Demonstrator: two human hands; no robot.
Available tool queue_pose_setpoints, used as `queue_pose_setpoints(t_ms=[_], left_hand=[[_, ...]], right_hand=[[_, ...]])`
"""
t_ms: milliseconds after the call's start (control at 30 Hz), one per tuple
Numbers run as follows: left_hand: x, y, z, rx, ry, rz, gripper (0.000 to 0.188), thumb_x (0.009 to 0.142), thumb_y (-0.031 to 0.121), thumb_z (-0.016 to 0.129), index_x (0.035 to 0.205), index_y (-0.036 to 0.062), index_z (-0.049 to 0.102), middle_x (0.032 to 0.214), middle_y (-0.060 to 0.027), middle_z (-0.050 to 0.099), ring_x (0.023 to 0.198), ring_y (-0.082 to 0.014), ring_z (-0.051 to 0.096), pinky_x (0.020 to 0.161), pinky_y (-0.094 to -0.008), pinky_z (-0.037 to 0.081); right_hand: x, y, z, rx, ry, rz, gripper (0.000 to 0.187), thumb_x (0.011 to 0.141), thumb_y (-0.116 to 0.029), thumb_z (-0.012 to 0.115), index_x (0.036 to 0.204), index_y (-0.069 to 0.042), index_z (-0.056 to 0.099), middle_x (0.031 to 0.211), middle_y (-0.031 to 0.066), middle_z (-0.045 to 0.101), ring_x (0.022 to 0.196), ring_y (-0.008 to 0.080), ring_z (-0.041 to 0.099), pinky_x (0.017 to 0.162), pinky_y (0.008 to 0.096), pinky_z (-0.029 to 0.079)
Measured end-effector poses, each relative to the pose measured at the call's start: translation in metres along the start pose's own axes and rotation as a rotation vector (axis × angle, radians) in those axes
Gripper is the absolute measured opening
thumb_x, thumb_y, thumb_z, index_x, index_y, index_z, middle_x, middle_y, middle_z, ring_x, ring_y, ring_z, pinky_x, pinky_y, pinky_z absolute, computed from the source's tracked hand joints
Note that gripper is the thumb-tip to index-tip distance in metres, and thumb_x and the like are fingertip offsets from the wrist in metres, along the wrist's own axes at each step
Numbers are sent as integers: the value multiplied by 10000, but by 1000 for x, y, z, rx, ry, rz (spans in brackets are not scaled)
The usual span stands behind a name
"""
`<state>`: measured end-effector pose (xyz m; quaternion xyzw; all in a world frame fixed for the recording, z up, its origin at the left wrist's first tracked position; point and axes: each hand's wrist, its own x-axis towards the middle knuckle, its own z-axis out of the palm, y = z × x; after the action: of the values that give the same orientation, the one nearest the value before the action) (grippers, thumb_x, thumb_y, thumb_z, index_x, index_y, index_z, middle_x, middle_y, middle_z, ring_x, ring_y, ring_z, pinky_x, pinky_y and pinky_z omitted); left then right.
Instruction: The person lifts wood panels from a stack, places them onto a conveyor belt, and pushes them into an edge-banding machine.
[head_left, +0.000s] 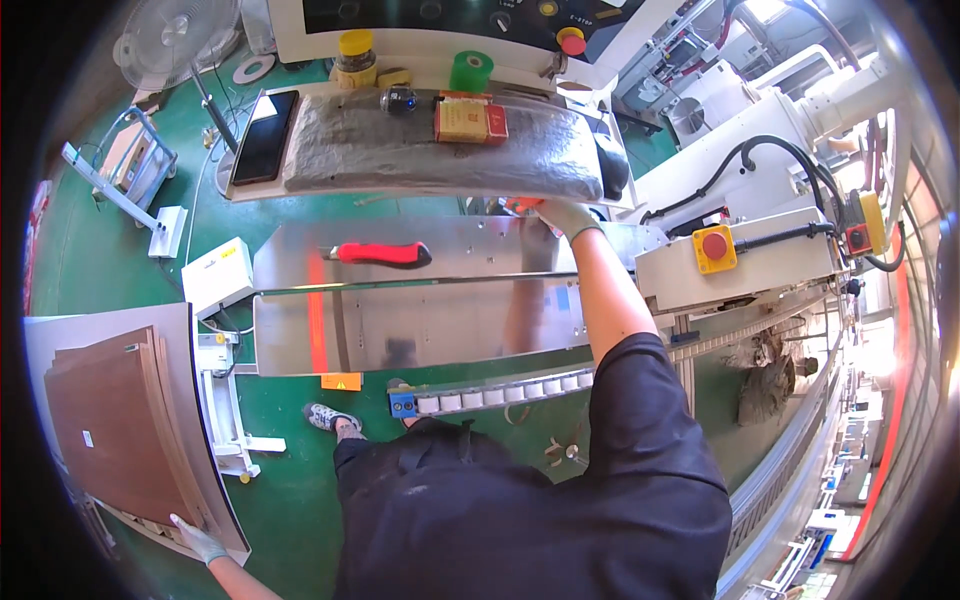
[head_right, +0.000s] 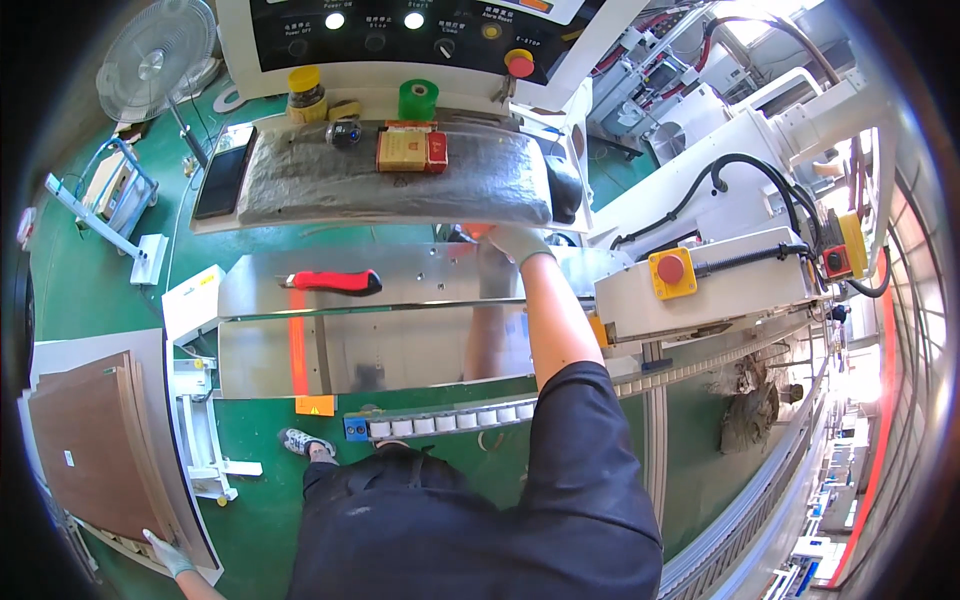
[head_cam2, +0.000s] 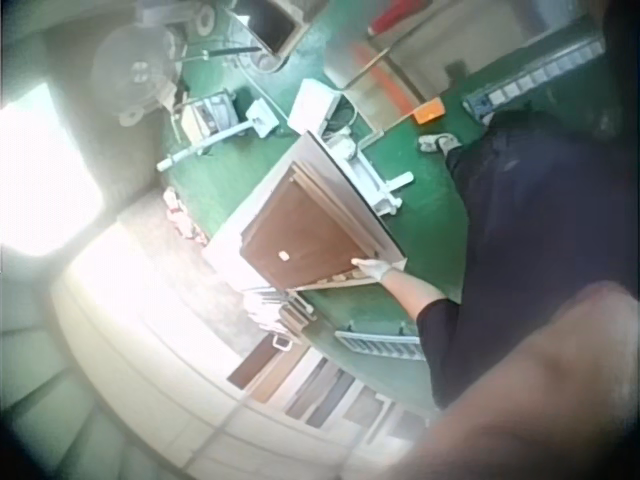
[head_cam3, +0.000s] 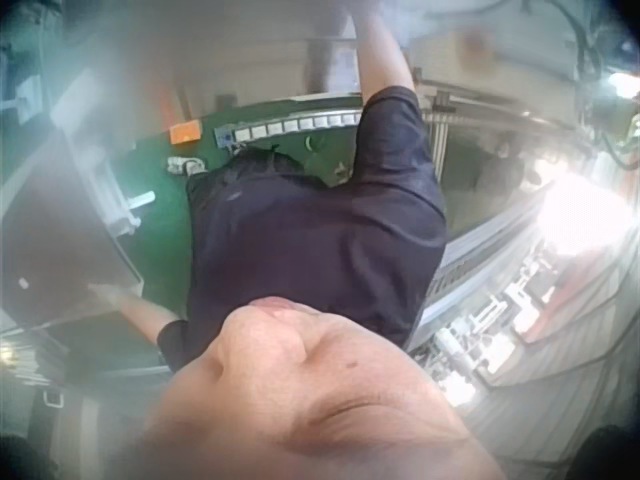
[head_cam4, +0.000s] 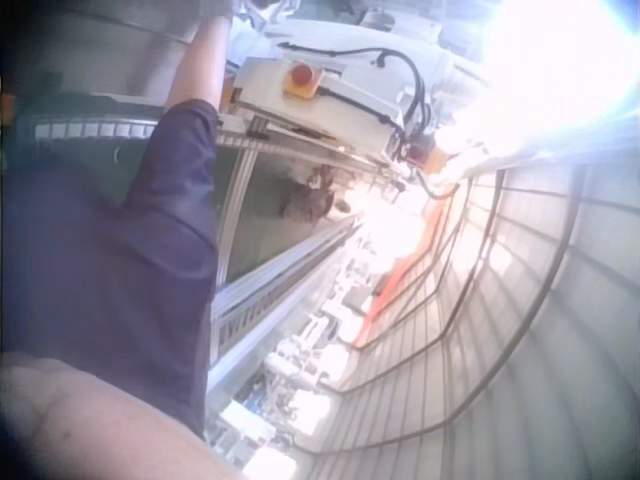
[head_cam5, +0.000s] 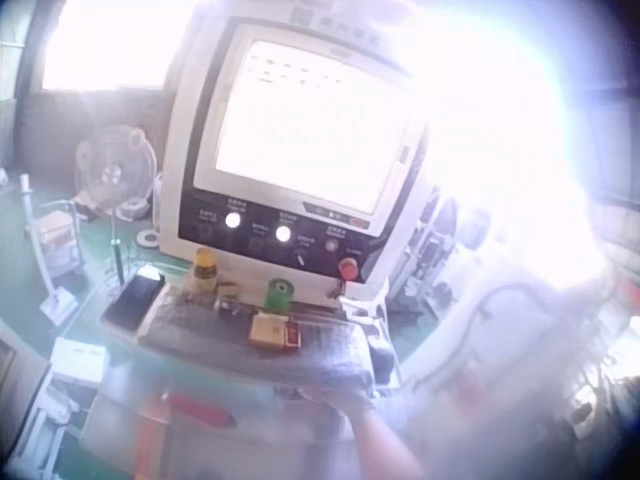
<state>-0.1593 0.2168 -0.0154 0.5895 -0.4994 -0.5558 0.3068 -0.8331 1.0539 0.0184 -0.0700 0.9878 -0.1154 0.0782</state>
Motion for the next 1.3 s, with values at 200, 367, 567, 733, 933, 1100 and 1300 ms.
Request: queue_pose_setpoints(t_ms=[200,367,567,733,933,1100,1300], left_hand=[[-5,-4,-5,-48,39,-18,852,1038,593,496,1592,-27,310,1637,-141,353,1469,-318,375,1230,-441,286],[-12,6,7,-68,48,-79,816,1042,584,497,1589,4,325,1618,-136,375,1439,-317,413,1192,-454,351],[-9,-3,10,39,-48,-27,763,1050,562,503,1560,7,386,1558,-115,458,1391,-290,467,1162,-441,383],[-7,2,-12,99,-184,-131,775,1002,611,572,1507,31,478,1493,-99,520,1233,-270,593,1014,-447,506],[-66,28,-18,112,-165,-218,836,862,649,749,1417,83,484,1236,-151,572,1014,-319,624,766,-429,566],[-60,31,-17,53,-258,-188,453,944,521,731,983,136,496,832,-37,585,664,-166,654,569,-292,538],[-67,31,-11,-95,-327,-177,376,970,472,716,982,152,519,765,-1,586,655,-127,653,574,-261,533]], right_hand=[[6,-1,25,-105,168,-130,489,987,-386,540,1333,-59,653,1174,227,723,1027,363,697,921,447,542],[-1,-44,0,106,-167,110,403,995,-295,505,1263,-70,706,1271,232,693,1264,385,601,1104,428,423],[-24,-29,22,28,236,33,299,905,-175,533,1061,-4,722,1170,303,678,1065,465,652,976,512,493],[-83,-84,57,33,760,-197,596,909,-125,632,1459,47,481,1444,253,566,1363,391,529,1166,441,400],[-228,-314,46,1628,668,451,438,983,-87,497,1418,-43,515,1090,87,651,968,196,598,852,382,533],[-348,-463,102,1202,-253,-326,159,1029,-57,595,1152,-43,693,1014,53,716,954,157,661,897,319,538],[-375,-643,195,862,-814,-678,348,1038,-292,607,1226,-6,668,1079,112,724,979,216,698,857,358,565]])
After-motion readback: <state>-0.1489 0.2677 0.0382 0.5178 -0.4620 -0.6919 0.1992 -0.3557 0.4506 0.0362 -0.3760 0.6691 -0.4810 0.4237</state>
